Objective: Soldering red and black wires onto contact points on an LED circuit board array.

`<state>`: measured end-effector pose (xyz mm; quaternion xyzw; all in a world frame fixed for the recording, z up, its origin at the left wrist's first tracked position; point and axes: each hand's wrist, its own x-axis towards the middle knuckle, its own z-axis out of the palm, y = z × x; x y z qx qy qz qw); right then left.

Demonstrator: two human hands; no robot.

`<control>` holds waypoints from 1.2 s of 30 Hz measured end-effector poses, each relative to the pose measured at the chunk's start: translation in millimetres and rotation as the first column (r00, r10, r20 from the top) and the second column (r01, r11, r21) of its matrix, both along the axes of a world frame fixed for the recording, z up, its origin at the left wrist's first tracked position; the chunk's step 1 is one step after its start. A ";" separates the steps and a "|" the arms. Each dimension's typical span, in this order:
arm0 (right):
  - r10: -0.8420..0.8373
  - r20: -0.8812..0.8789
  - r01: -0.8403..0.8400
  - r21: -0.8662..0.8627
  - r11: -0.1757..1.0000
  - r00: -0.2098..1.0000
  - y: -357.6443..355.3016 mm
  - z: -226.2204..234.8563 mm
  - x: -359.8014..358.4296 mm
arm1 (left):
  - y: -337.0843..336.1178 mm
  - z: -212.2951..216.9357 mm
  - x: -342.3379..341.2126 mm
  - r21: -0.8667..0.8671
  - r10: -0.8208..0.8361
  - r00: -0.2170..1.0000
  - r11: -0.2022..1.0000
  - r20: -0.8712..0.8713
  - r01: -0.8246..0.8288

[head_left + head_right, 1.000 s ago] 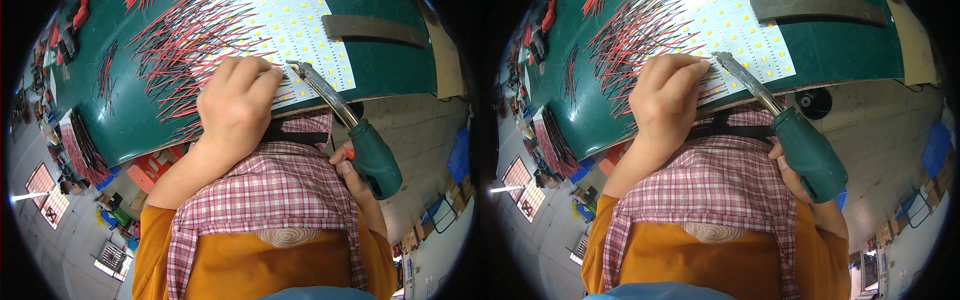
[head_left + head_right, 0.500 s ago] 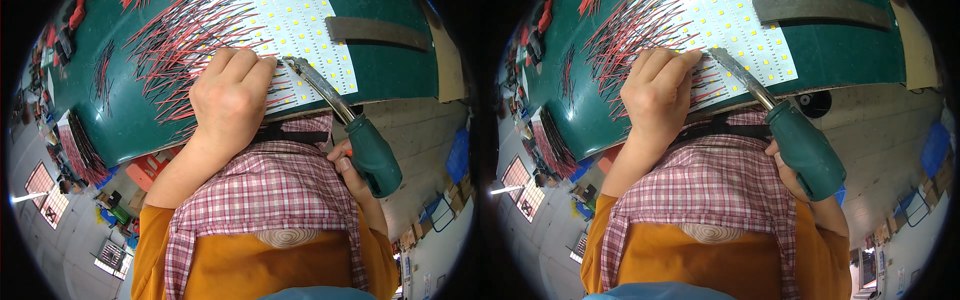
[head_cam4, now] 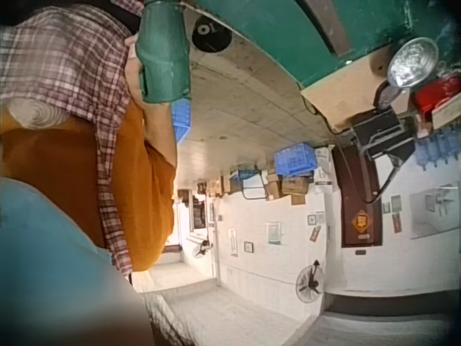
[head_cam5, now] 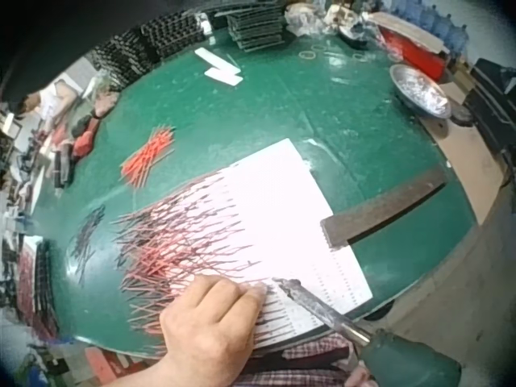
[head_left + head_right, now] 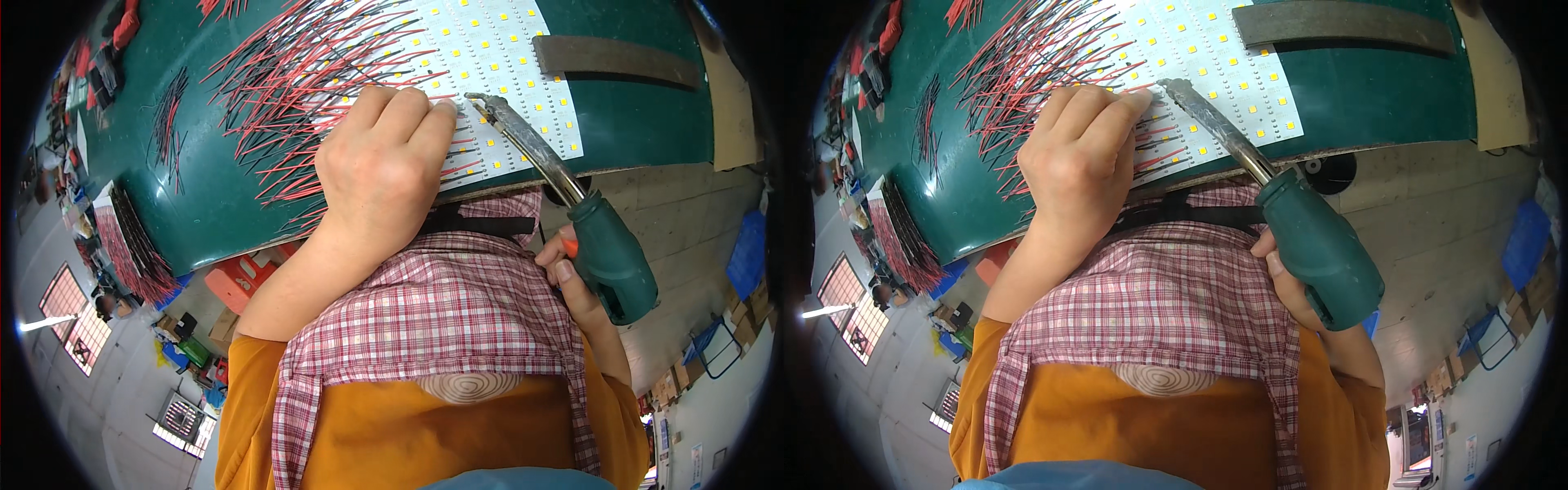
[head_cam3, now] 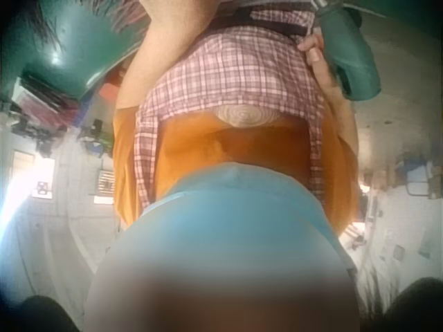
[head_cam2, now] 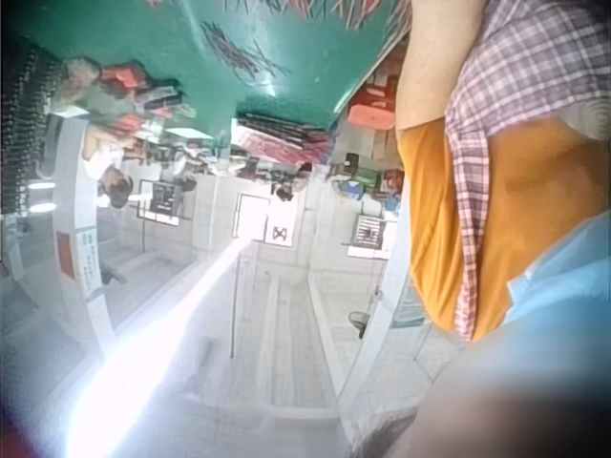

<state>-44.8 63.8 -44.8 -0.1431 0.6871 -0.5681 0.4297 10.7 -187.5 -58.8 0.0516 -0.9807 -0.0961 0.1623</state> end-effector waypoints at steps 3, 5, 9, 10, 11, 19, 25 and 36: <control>0.052 -0.058 -0.054 -0.031 0.998 0.997 -2.1 -1.4 -1.0 | 0.7 1.4 -0.7 0.001 0.012 1.000 1.000 0.006 -0.012; 0.060 -0.077 -0.064 -0.057 0.996 0.995 -3.6 -1.9 -2.2 | 0.8 2.4 -1.9 0.016 0.013 1.000 1.000 -0.013 -0.012; 0.044 -0.078 -0.047 -0.031 0.998 0.996 -6.6 -0.8 -2.8 | -4.4 5.2 -4.7 0.181 0.005 0.998 0.984 -0.063 0.006; 0.075 -0.098 -0.079 -0.037 0.996 0.992 -7.5 -0.3 -3.1 | -6.4 5.9 -5.1 0.194 0.005 0.994 0.981 -0.105 0.016; 0.060 -0.098 -0.063 -0.027 0.998 0.993 -8.6 0.2 -3.0 | -8.8 6.8 -4.9 0.206 0.028 0.997 0.978 -0.068 -0.013; 0.089 -0.072 -0.085 0.050 0.995 0.993 -14.2 6.6 -7.2 | -10.7 0.4 -10.7 0.074 0.050 0.996 0.996 -0.070 -0.044; 0.139 -0.198 -0.133 0.044 0.990 0.970 -14.0 -0.6 -8.2 | -8.7 2.3 -9.7 0.021 0.047 0.998 0.999 -0.031 -0.046; 0.122 -0.063 -0.117 0.073 0.990 0.991 -12.4 4.7 -8.1 | -8.0 0.8 -9.5 -0.054 0.034 0.999 0.998 -0.029 -0.036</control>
